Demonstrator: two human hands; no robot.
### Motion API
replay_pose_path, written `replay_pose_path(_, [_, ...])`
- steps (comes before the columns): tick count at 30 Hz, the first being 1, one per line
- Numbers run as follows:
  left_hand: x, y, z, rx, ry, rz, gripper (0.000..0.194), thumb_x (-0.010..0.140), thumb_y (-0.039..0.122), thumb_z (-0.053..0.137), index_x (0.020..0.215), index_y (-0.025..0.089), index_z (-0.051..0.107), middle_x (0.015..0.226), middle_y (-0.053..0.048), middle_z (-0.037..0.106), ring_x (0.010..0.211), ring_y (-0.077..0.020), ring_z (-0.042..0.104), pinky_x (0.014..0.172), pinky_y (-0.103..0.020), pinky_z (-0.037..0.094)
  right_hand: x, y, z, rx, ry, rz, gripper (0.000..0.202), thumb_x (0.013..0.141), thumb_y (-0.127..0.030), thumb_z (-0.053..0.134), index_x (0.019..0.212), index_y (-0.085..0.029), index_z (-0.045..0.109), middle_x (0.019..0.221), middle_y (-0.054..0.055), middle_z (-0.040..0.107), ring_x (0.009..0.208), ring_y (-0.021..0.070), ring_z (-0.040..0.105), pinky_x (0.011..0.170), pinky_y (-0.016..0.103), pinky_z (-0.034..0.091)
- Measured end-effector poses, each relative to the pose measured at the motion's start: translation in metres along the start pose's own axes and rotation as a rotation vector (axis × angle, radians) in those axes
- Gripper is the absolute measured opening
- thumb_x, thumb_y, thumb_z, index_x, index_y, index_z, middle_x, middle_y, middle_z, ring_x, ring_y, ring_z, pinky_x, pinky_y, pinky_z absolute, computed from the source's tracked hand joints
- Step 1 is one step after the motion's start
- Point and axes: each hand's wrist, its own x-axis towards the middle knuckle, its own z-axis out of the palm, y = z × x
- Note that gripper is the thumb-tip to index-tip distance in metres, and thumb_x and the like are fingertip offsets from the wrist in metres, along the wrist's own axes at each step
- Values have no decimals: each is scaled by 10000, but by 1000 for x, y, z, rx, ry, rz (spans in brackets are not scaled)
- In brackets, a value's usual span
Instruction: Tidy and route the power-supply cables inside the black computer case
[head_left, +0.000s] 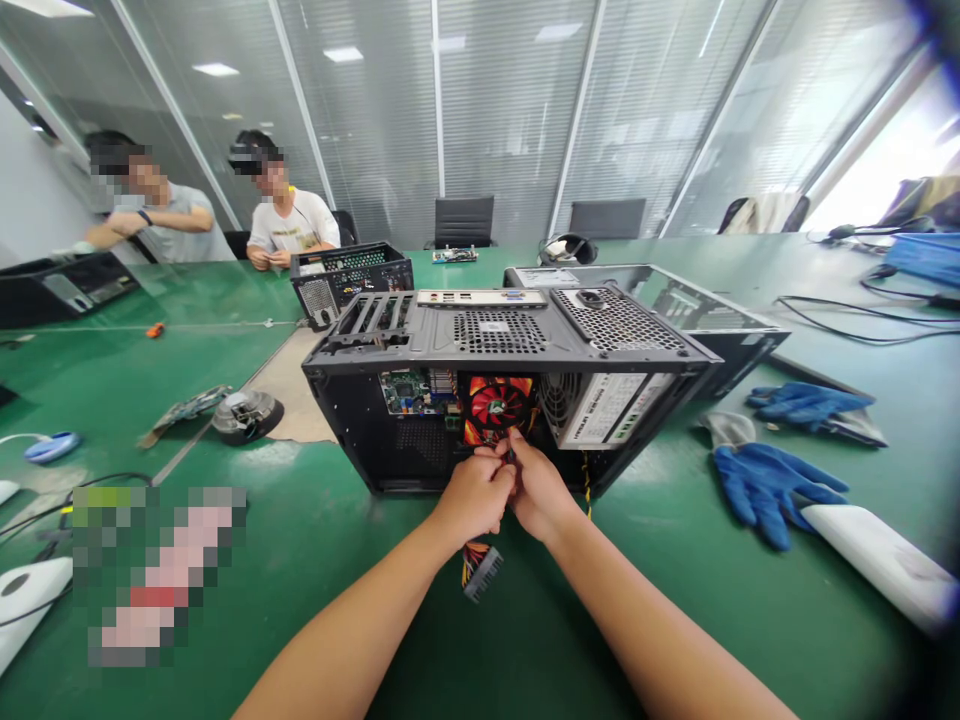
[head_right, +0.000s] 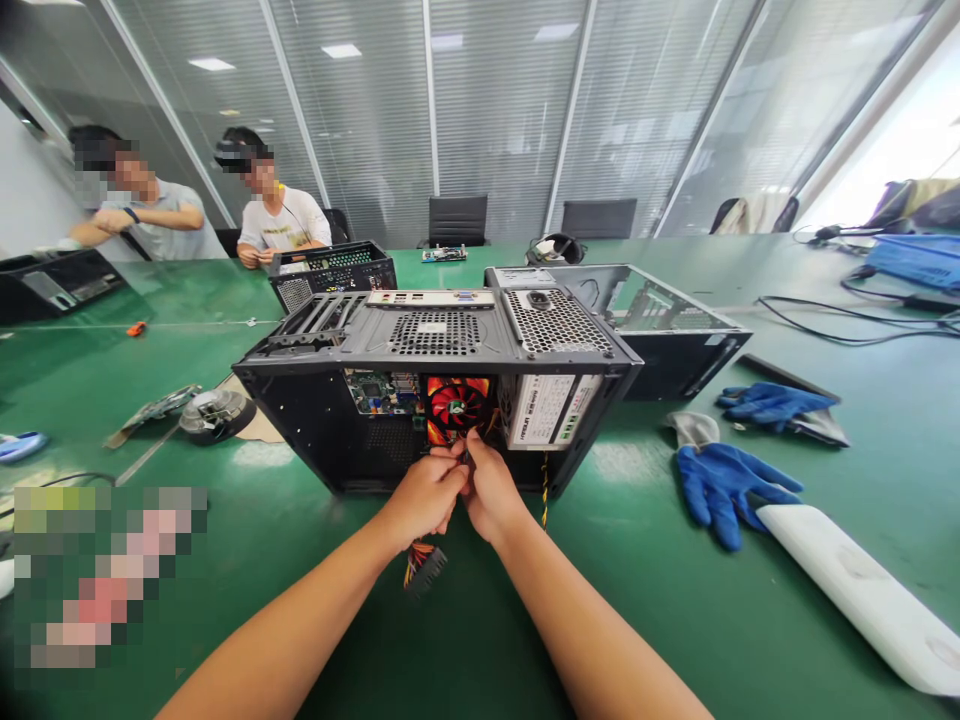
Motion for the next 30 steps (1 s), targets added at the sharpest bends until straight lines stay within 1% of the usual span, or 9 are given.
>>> replay_pose_path(4, [-2, -2, 4, 425, 201, 191, 273, 847, 271, 381, 710, 164, 592, 712, -76, 627, 701, -185, 625, 658, -276, 460, 1, 2, 2, 27, 24, -18, 296, 708, -449, 649, 598, -205, 523, 601, 3, 644, 519, 143, 571, 510, 268, 448])
replay_pose_path(9, [-6, -1, 8, 619, 249, 164, 281, 853, 262, 354, 845, 147, 610, 833, -124, 643, 785, -233, 628, 720, -343, 468, -1, 2, 4, 37, 14, 3, 289, 718, -450, 634, 605, -213, 515, 605, 2, 648, 563, 164, 593, 537, 280, 448])
replay_pose_path(11, [-5, 1, 7, 511, 204, 159, 262, 847, 261, 360, 785, 151, 589, 765, -102, 632, 713, -206, 627, 671, -319, 474, -1, 1, 4, 19, 41, -8, 290, 718, -440, 634, 599, -203, 516, 610, 9, 651, 508, 141, 561, 467, 256, 411])
replay_pose_path(15, [-3, 4, 2, -15, -65, -26, 295, 867, 345, 320, 716, 169, 501, 449, 30, 458, 344, -104, 455, 392, -219, 372, -1, -5, 3, -56, 69, -3, 250, 739, -414, 615, 675, -175, 573, 668, 23, 674, 350, 65, 399, 332, 220, 264])
replay_pose_path(18, [-1, 3, -1, -372, -173, -113, 285, 856, 374, 347, 699, 170, 468, 389, 72, 375, 276, -71, 356, 320, -171, 265, 0, -10, 1, -61, 58, 1, 210, 770, -376, 587, 759, -168, 603, 702, 30, 689, 315, 55, 361, 328, 228, 292])
replay_pose_path(21, [0, 2, -2, -559, -220, -149, 265, 841, 359, 380, 687, 163, 468, 382, 77, 360, 272, -62, 336, 305, -159, 221, 1, -14, -2, -60, -3, 45, 205, 789, -368, 566, 760, -168, 601, 720, 38, 696, 309, 63, 377, 331, 238, 320])
replay_pose_path(26, [1, 2, -3, -578, -237, -165, 269, 849, 358, 362, 695, 165, 468, 385, 86, 333, 273, -59, 318, 308, -160, 218, 0, -19, -3, -61, -31, 76, 252, 831, -388, 502, 769, -164, 599, 693, 43, 690, 326, 76, 417, 359, 244, 357])
replay_pose_path(28, [1, 3, -4, -440, -211, -144, 276, 852, 361, 357, 693, 168, 474, 381, 84, 331, 275, -71, 340, 318, -173, 252, 2, -19, -4, -84, -32, 66, 228, 820, -374, 525, 749, -166, 587, 682, 39, 685, 329, 79, 422, 349, 242, 334])
replay_pose_path(30, [0, 2, -4, -172, -134, -79, 290, 852, 357, 362, 693, 165, 510, 388, 60, 383, 300, -96, 408, 355, -204, 326, 4, -16, -7, -113, -40, 44, 208, 792, -367, 572, 719, -172, 570, 678, 36, 681, 346, 88, 440, 345, 242, 312])
